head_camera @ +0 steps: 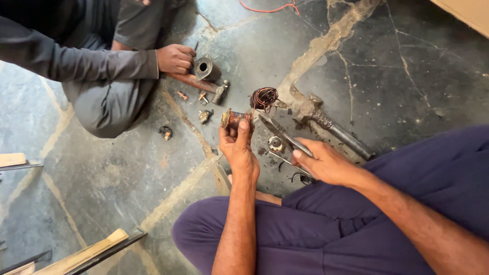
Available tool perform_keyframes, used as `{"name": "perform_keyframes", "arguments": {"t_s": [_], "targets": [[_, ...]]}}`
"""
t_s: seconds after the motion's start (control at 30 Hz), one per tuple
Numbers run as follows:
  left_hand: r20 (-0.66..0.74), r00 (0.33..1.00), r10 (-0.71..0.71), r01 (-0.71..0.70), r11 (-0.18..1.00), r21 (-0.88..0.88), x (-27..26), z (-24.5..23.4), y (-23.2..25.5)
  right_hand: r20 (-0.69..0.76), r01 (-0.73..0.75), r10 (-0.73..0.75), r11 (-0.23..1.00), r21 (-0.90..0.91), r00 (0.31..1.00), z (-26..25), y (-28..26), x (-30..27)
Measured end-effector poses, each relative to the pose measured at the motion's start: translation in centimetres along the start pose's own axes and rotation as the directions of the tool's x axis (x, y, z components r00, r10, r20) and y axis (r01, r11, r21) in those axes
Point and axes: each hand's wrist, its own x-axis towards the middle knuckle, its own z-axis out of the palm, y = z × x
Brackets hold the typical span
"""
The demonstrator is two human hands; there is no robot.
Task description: The person sits on the floor and uses pliers to strip and manipulate copper wires on a cylindrical electrical component. A second person works nearby with a hammer on a separate metal part.
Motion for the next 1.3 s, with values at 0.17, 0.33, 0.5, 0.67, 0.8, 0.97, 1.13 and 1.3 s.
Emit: {"name": "perform_keyframes", "arguments": {"t_s": [0.17, 0.33, 0.5, 0.67, 0.8, 0.97, 1.13, 1.3], "targets": [[0.051, 0.998, 0.045, -0.052, 0.989, 0.137, -0.2, 1.3, 0.3, -0.108, 0.031, -0.044, 0.993, -0.116, 0.993, -0.1, 0.7, 0.6], [0.054, 0.997, 0.063, -0.072, 0.979, 0.192, -0.5, 1.7, 0.1, -0.201, 0.315, -0.372, 0.911, -0.267, 0.906, 0.0, 0.3, 0.3], [0.038, 0.995, 0.087, -0.093, 0.979, 0.182, -0.6, 1.4, 0.1, -0.238, 0.135, -0.255, 0.894, -0.428, 0.937, 0.0, -1.1, -0.5], [0.021, 0.998, 0.064, -0.066, 0.991, 0.116, -0.7, 1.4, -0.2, -0.271, 0.250, -0.556, 0.686, -0.684, 0.785, -0.4, -1.9, -0.9], [0.012, 0.996, 0.085, -0.086, 0.984, 0.154, -0.7, 1.4, 0.3, -0.244, 0.202, -0.621, 0.559, -0.805, 0.745, -0.7, -2.0, -1.2], [-0.001, 0.991, 0.133, -0.121, 0.901, 0.416, -0.6, 1.2, 1.1, -0.217, 0.093, -0.674, 0.392, -0.915, 0.706, -1.2, -1.8, -1.4], [-0.003, 0.998, 0.066, -0.062, 0.947, 0.314, -0.2, 1.1, 0.9, -0.274, 0.134, -0.569, 0.572, -0.810, 0.775, -1.0, -2.0, -1.1], [-0.001, 0.996, 0.088, -0.084, 0.955, 0.283, -0.2, 1.0, 0.7, -0.251, 0.162, -0.633, 0.520, -0.838, 0.733, -0.9, -2.1, -1.0]]}}
